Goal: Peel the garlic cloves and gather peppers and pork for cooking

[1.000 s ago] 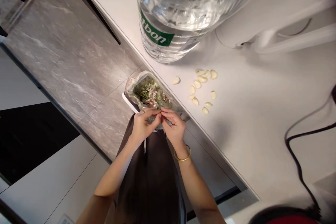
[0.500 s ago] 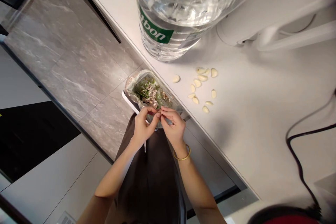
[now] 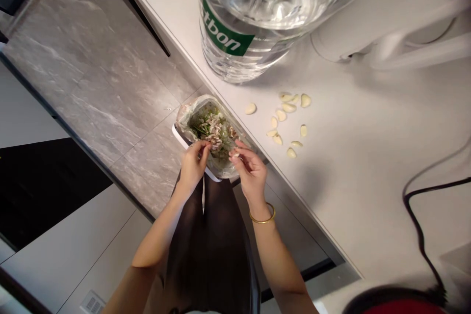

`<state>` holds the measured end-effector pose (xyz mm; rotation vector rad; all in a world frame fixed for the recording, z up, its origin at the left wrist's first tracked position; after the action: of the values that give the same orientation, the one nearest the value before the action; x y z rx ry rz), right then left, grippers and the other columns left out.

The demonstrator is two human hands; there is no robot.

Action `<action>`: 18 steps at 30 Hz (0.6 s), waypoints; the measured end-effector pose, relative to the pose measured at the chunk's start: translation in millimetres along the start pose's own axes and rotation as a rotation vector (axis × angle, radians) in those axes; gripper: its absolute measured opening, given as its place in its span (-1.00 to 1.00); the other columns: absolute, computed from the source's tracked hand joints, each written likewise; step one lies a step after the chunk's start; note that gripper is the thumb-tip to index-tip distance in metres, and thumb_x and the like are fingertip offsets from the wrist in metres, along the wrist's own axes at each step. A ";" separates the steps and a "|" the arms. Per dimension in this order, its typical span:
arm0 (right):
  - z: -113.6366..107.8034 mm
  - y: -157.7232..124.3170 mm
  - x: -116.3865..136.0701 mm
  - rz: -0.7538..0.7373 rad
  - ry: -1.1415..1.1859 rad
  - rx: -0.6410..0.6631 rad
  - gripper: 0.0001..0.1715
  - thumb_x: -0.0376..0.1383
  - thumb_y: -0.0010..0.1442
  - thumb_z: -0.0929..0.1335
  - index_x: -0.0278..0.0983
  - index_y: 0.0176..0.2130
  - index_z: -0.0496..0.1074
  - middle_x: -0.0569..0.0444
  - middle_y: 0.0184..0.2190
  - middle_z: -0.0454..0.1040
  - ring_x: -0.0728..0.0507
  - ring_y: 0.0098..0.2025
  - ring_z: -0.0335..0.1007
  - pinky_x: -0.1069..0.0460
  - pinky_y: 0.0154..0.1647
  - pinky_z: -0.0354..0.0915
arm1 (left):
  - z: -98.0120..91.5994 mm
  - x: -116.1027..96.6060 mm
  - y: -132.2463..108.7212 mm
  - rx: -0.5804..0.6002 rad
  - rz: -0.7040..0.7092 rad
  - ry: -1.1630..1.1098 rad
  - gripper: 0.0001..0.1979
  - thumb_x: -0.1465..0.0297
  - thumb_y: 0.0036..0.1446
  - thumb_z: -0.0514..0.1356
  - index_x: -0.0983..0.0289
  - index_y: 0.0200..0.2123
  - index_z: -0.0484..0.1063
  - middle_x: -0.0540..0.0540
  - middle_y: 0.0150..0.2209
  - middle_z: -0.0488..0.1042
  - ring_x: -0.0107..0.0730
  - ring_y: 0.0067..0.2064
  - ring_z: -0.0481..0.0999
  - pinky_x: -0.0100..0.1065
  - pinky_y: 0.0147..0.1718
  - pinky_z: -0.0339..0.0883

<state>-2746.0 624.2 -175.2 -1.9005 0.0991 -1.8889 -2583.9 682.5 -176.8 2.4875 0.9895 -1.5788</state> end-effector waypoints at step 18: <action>6.3 -8.5 10.6 -0.310 -0.378 0.005 -0.72 -0.34 0.20 0.43 -0.06 -0.09 0.60 0.04 -0.18 0.62 -0.12 -0.13 0.56 -0.08 -0.03 0.53 | 9.0 -37.7 -21.2 -0.019 0.286 0.028 -0.83 0.39 0.33 0.09 0.24 -0.22 0.50 0.12 -0.25 0.59 -0.33 -0.17 0.56 -0.31 -0.12 0.42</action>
<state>-2741.5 629.6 -162.0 -2.3403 -0.3364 -1.6662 -2613.0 677.7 -143.8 2.5072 0.6122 -1.4432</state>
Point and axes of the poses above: each hand's wrist, its own y-axis towards the middle knuckle, its own z-axis out of the palm, x = y × z, the point moved 4 cm from there along y, towards the middle knuckle
